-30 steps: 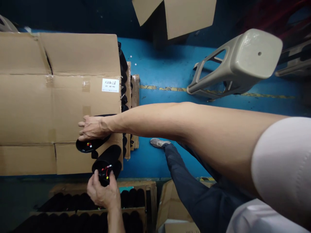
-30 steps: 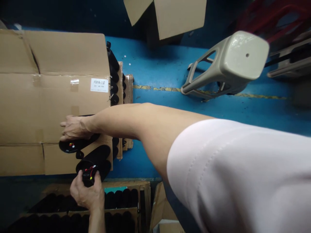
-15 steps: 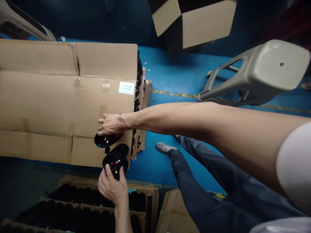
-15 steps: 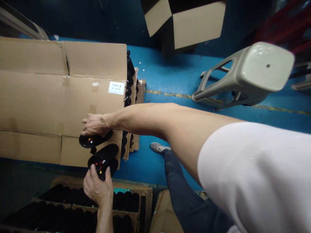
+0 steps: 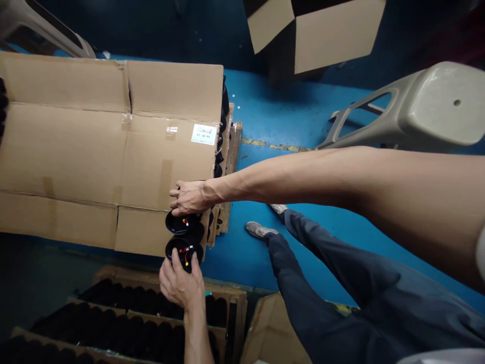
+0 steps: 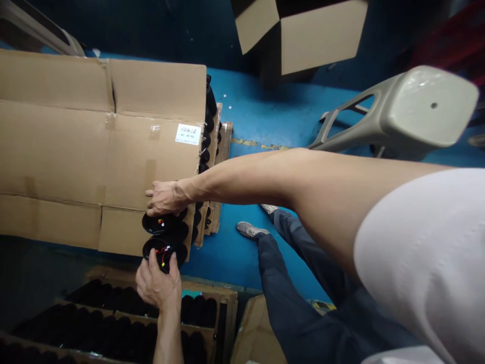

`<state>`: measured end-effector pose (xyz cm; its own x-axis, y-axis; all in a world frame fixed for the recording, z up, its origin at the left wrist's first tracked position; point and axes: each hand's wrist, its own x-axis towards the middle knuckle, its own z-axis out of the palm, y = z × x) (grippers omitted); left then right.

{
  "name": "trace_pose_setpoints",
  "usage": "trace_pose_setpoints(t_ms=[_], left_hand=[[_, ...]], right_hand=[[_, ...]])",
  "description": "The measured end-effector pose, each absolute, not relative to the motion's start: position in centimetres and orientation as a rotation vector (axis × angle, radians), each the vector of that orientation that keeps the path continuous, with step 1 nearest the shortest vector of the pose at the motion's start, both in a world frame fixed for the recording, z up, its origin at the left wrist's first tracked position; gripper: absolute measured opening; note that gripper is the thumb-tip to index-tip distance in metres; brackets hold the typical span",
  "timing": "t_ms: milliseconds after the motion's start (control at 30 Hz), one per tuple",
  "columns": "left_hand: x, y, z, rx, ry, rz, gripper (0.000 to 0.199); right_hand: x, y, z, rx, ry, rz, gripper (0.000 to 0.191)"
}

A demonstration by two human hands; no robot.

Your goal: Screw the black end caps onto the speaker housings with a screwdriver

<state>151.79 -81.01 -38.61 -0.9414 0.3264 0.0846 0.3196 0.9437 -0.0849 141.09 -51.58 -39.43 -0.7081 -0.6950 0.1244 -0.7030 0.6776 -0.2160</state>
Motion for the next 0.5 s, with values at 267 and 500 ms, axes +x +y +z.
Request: trace_pose_setpoints(t_ms=[267,500], left_hand=[[151.8,-80.9,-38.4,-0.463,-3.004,0.079,0.063],[151.8,-80.8,-38.5,-0.453,-3.017,0.079,0.065]], right_hand=[[141.8,-49.7,-38.0,1.277,-2.871,0.28,0.057],[139.7,-47.2,-38.3,1.126,-2.817,0.286,0.059]])
